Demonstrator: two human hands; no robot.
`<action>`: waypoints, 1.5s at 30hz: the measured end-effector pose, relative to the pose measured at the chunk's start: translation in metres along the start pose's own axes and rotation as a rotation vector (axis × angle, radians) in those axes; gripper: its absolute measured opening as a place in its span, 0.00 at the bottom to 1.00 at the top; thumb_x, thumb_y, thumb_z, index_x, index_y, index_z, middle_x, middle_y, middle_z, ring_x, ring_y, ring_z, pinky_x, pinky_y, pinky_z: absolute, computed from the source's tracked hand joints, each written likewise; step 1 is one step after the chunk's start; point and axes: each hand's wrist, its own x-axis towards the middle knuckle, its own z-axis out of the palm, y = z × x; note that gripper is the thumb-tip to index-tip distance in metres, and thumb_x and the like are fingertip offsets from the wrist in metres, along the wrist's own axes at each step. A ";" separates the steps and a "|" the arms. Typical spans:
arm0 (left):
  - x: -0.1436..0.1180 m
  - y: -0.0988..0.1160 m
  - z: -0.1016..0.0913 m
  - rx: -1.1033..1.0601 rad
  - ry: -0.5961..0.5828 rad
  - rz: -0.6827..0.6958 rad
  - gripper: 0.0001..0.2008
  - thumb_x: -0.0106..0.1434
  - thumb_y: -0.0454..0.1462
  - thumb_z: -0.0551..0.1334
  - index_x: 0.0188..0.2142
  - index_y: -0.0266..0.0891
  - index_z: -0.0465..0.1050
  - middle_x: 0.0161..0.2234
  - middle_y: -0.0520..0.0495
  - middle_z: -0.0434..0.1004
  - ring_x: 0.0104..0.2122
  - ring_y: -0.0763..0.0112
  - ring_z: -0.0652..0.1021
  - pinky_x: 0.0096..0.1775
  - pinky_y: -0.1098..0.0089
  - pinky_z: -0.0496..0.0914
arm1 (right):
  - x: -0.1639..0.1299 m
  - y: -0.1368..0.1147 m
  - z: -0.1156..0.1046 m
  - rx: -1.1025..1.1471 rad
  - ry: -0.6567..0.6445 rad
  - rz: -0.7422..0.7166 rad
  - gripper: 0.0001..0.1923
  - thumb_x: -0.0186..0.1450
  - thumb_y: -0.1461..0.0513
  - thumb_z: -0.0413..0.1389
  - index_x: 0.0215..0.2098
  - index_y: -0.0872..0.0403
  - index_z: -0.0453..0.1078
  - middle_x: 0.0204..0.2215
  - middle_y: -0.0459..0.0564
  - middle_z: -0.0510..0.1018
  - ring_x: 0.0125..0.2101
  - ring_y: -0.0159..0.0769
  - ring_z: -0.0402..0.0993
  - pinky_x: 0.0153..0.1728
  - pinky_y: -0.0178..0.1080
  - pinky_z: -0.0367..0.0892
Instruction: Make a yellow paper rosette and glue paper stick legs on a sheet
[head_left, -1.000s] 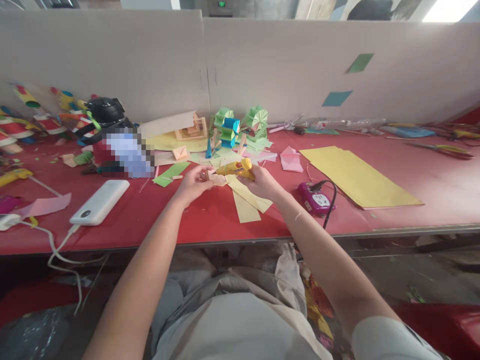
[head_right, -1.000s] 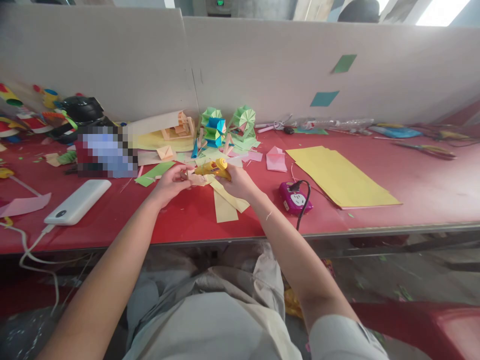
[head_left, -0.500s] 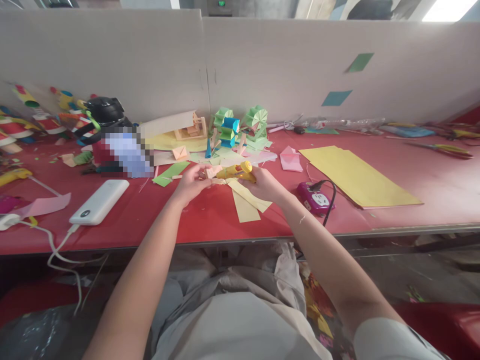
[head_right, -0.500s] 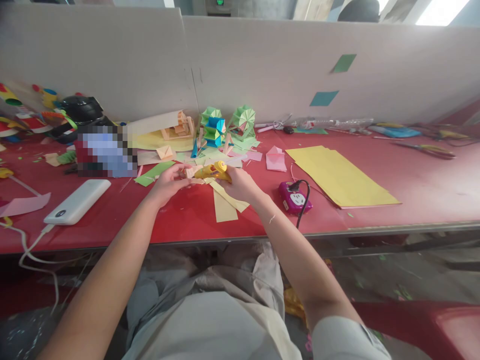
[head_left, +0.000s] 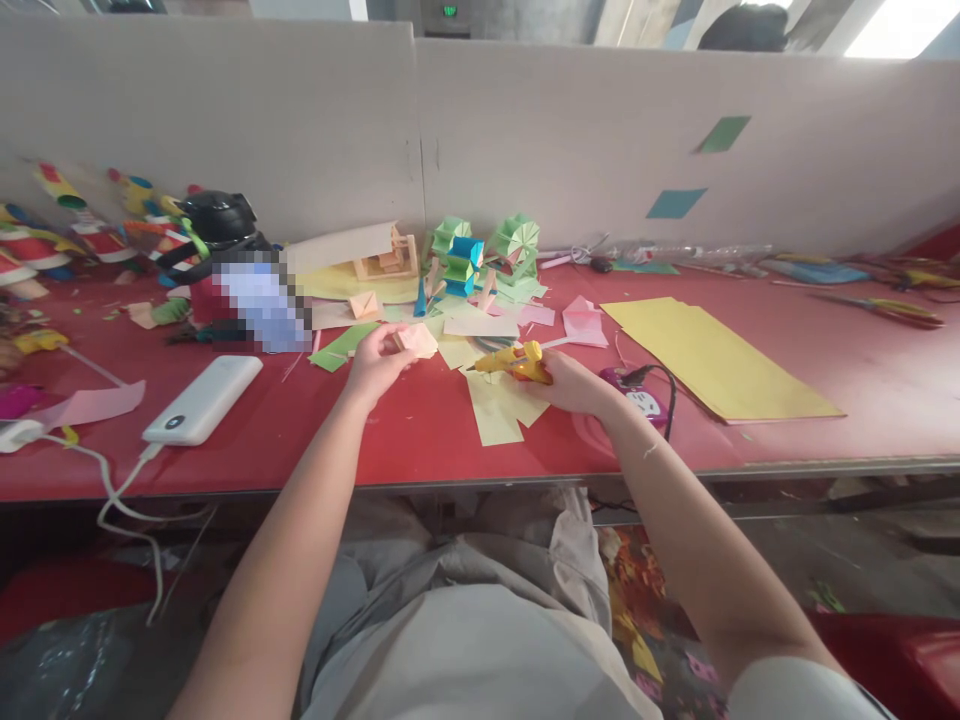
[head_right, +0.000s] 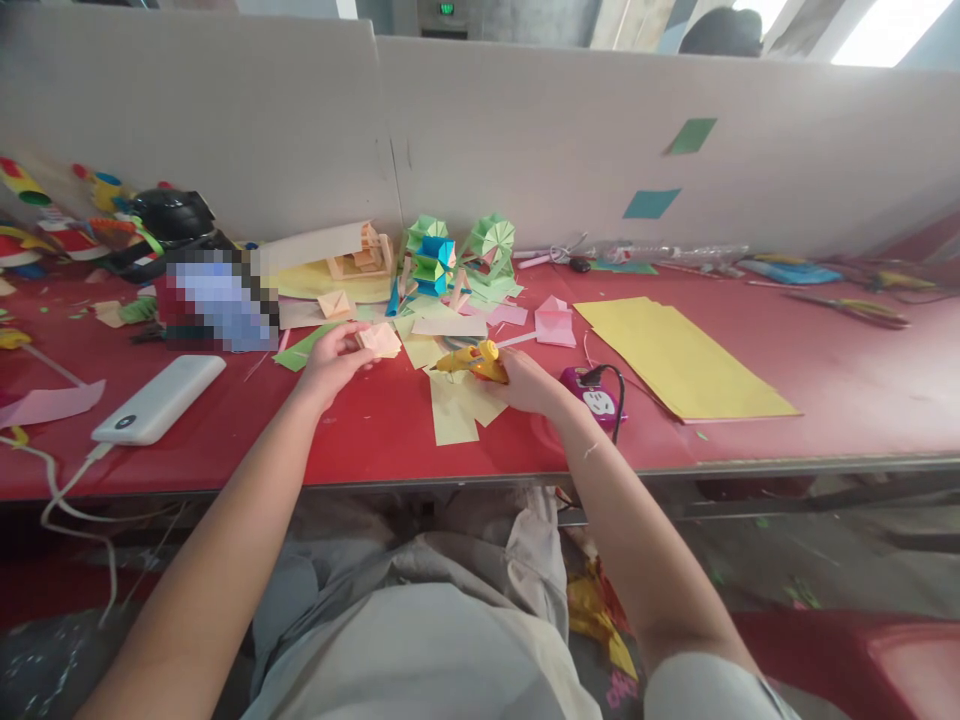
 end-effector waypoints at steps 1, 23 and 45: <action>0.000 -0.001 -0.001 0.018 0.017 0.001 0.26 0.47 0.34 0.70 0.48 0.39 0.74 0.31 0.48 0.79 0.28 0.66 0.80 0.35 0.67 0.75 | -0.007 -0.002 -0.007 -0.050 0.021 0.014 0.13 0.58 0.53 0.62 0.32 0.51 0.66 0.31 0.53 0.76 0.31 0.41 0.70 0.29 0.41 0.64; 0.001 -0.014 -0.009 0.070 0.044 0.106 0.23 0.49 0.34 0.66 0.47 0.39 0.74 0.30 0.50 0.76 0.30 0.65 0.79 0.34 0.66 0.75 | 0.235 -0.179 0.075 -0.090 -0.147 -0.333 0.19 0.54 0.76 0.55 0.39 0.55 0.78 0.48 0.56 0.79 0.48 0.47 0.75 0.50 0.46 0.70; -0.004 -0.003 -0.004 0.116 0.050 0.185 0.29 0.50 0.34 0.69 0.53 0.40 0.73 0.31 0.50 0.76 0.34 0.63 0.80 0.39 0.65 0.75 | 0.099 -0.106 0.074 0.881 0.279 -0.183 0.15 0.59 0.65 0.55 0.45 0.52 0.65 0.37 0.49 0.74 0.33 0.33 0.74 0.34 0.39 0.74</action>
